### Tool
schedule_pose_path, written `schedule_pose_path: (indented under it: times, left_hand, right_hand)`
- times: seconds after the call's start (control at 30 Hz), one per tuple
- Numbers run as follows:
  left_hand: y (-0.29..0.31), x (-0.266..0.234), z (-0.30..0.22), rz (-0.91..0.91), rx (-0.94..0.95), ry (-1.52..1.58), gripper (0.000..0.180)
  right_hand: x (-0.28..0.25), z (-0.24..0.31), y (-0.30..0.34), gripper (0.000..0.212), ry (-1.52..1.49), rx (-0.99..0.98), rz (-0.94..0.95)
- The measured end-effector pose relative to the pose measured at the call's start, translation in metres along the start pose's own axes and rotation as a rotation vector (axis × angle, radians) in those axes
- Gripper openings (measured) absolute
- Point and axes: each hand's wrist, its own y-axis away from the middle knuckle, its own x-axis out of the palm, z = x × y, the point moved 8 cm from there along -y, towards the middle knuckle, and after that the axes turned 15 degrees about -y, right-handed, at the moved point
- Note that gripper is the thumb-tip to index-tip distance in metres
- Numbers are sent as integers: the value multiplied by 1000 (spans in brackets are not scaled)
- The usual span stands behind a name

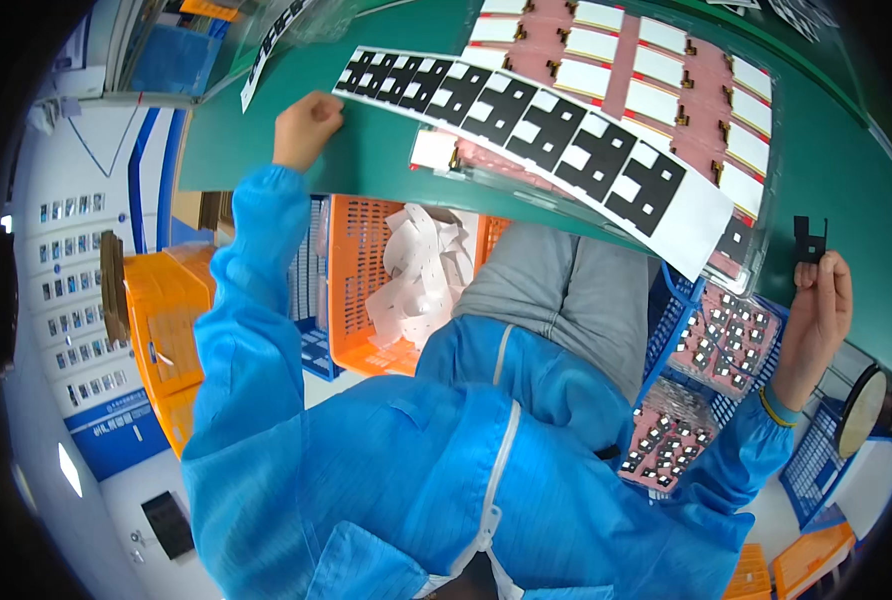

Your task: Assembling electronic components by peeling and sticking black sensors onto display modules in a tray.

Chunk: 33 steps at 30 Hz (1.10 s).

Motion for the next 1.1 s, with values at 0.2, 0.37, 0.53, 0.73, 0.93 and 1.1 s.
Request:
schedule_pose_path:
  times: [0.2, 0.37, 0.53, 0.73, 0.93, 1.1]
  left_hand:
    - [23, -6, -6, -84, 121, 177, 22]
    - [25, -6, -32, -138, 178, 37, 15]
    - [27, -4, -31, -299, 332, -241, 9]
    - [40, -18, 32, -200, -51, 452, 17]
    - [164, -8, 53, 20, -175, 448, 20]
    - [238, 37, 100, 55, 70, -248, 15]
  right_hand:
    - [-3, 0, 6, 18, -3, -6, 14]
    - [0, -1, 6, 18, 19, -2, 49]
    - [5, -2, 6, 18, 38, -29, 24]
    - [-4, -1, 6, 19, 35, -41, 37]
    - [-14, -1, 15, 23, 24, -30, -119]
    - [42, -6, -5, 14, 56, 47, -50]
